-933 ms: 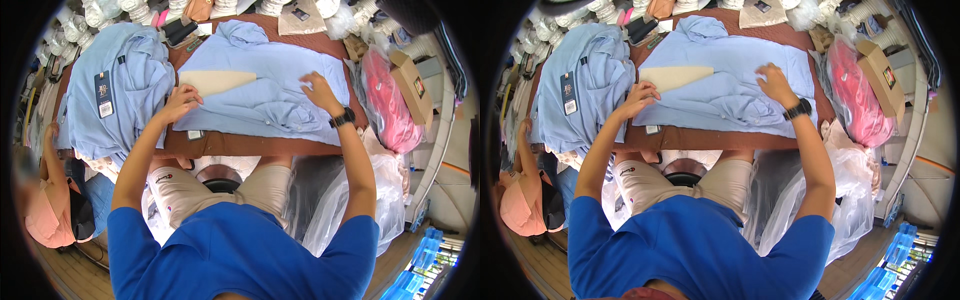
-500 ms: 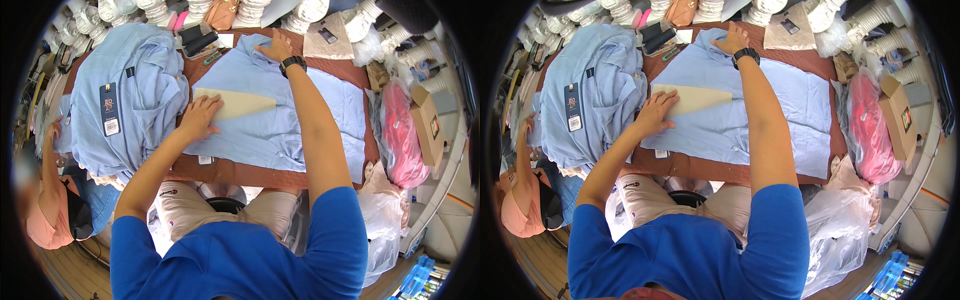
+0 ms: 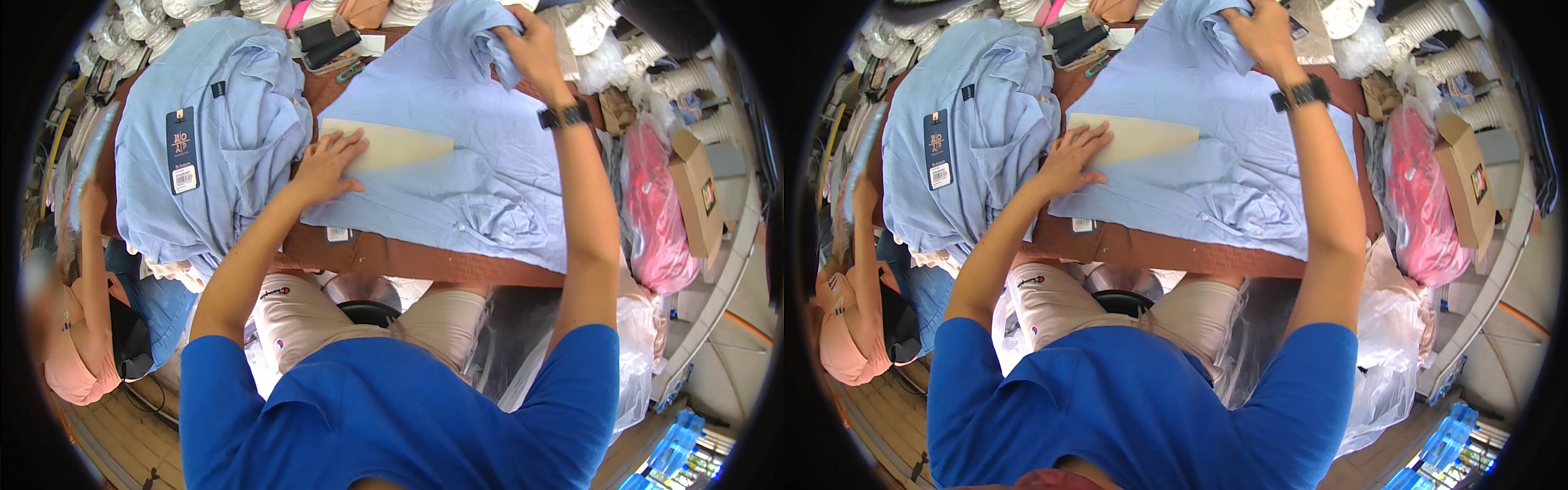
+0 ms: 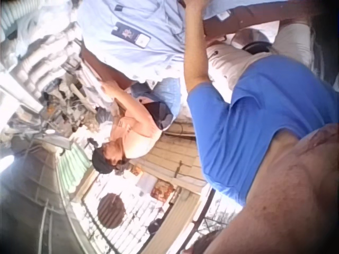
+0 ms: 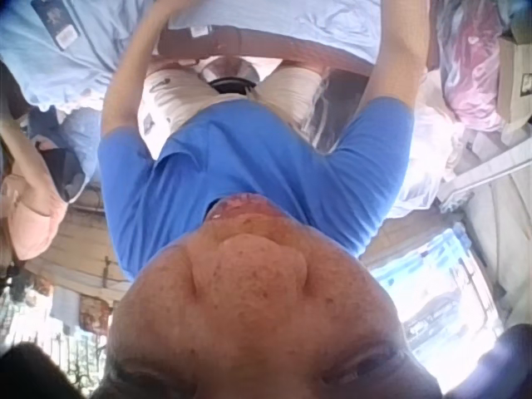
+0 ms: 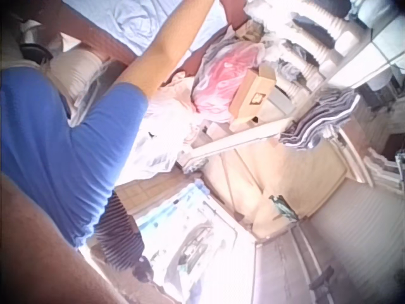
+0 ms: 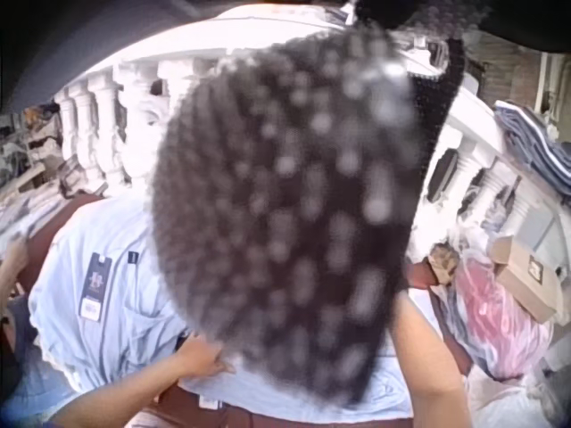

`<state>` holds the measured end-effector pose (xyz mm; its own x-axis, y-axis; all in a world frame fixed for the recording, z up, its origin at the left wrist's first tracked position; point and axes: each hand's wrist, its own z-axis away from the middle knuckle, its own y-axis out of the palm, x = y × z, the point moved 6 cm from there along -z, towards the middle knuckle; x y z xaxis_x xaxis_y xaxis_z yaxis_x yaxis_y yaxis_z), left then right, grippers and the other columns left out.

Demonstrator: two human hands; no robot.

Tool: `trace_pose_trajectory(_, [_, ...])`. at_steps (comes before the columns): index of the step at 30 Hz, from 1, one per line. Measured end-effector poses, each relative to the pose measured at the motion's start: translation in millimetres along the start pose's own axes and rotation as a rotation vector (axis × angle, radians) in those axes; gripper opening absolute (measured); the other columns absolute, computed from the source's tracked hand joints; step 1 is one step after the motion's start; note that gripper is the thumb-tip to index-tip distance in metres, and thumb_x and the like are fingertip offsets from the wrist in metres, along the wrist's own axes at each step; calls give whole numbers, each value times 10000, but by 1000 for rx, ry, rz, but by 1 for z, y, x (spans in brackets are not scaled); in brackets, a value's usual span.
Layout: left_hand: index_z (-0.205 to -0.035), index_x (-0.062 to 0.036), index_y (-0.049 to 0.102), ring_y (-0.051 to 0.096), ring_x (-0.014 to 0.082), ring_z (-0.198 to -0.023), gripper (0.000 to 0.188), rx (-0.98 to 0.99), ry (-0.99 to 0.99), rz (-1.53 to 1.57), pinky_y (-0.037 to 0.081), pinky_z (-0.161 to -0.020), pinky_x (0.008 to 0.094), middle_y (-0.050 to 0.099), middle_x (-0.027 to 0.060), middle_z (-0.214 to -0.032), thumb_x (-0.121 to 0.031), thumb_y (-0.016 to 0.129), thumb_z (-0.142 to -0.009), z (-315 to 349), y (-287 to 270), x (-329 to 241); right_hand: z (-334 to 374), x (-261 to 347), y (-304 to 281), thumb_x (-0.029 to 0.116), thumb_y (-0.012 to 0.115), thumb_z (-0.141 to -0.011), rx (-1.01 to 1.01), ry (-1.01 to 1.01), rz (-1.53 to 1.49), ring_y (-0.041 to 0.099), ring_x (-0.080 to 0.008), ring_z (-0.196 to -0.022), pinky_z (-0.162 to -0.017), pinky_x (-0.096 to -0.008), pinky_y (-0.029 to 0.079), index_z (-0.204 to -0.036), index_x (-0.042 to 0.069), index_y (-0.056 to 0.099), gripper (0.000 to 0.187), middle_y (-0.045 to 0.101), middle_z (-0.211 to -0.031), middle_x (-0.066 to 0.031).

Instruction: The person folds a light blue collared shirt on a table. The person places a cardboard insert inside the shirt, folds the sleeves and sides over the cardboard, and then places the folded shirt into a clear plastic bag.

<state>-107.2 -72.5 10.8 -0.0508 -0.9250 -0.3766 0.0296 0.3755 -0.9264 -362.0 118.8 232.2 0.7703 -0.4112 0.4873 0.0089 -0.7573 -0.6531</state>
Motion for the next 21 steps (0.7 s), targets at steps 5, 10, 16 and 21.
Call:
trace_pose_trajectory(5, [-1471,-211,437,263,306,-1444,852,21,-4,-14,265,-1126,515,315,-22,-1586,-453,787,-733,-3,0,0,123,112,-76,19,733,-759,456,-43,-352,572,-130,-1077,-942,-270,464,-1279,54,598,538,610,-1221,-70])
trace_pose_trajectory(10, [-1383,-148,523,239,317,-1437,708,48,-46,-36,250,-1124,538,401,55,-1511,-359,774,-755,-7,4,-1,180,-11,-112,7,749,-748,589,350,-111,608,-273,-1086,-912,-395,516,-1248,111,617,528,566,-1303,-70])
trace_pose_trajectory(16, [-1374,-132,518,225,320,-1445,667,53,-64,-32,238,-1127,549,398,56,-1515,-285,751,-768,-2,12,15,222,-169,-79,-21,675,-719,544,-54,955,543,-306,-1185,-952,-449,476,-1263,173,586,584,514,-1398,-42])
trace_pose_trajectory(21, [-1376,-145,518,231,320,-1439,691,93,-70,-46,247,-1127,537,388,49,-1524,-201,781,-740,-3,10,11,217,-182,-50,164,485,-936,537,-430,1021,519,-253,-1223,-1013,-416,410,-1283,189,565,357,566,-1351,7])
